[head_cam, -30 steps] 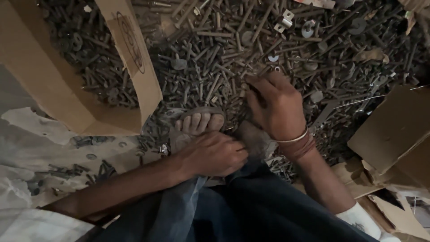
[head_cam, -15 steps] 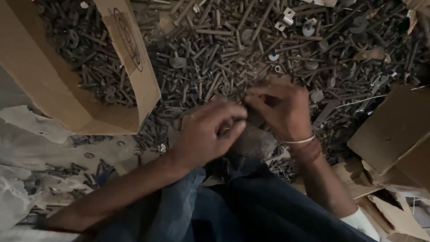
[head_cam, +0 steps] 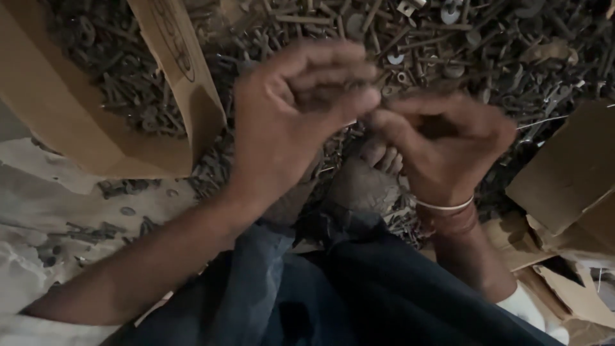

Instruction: Sorting through a pile of bolts, nuts, and washers on the floor.

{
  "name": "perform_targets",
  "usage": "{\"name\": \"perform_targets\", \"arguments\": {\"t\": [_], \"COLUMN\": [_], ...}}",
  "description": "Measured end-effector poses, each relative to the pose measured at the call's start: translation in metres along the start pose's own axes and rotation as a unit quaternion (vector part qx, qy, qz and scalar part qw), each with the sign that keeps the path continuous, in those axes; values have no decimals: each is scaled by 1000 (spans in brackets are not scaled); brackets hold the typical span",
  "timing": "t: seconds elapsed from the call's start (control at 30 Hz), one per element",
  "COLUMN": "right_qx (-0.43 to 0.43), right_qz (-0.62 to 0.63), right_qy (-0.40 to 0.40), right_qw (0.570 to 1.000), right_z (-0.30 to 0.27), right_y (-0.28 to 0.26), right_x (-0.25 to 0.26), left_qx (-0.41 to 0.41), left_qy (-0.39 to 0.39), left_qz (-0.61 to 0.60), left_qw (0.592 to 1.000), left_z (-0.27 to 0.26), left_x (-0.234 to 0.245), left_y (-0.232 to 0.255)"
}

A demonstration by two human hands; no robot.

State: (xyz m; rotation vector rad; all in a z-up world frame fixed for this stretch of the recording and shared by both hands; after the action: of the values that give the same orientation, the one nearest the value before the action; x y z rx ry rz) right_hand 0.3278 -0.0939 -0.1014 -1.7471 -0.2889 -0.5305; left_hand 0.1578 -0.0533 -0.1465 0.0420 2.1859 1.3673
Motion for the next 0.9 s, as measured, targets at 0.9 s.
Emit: {"name": "perform_targets", "arguments": {"t": [0.9], "right_qx": [72], "right_qz": [-102], "right_qy": [-31], "right_qw": [992], "right_z": [9], "right_y": [18], "right_x": [-14], "left_qx": [180], "left_qy": [53], "left_qz": [-114], "left_qw": [976], "left_z": [19], "left_x": [24], "left_y": [-10]}}
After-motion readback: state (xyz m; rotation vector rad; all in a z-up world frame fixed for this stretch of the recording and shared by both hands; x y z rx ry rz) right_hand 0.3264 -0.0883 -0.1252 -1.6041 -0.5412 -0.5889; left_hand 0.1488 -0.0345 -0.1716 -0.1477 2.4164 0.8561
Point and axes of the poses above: each hand's wrist, its own z-axis towards the middle knuckle, its own x-axis out of the back of the hand, y = z × x, the point moved 8 cm from there along z, towards the middle knuckle, and after that the axes turned 7 degrees about -z, right-handed, at the moved point
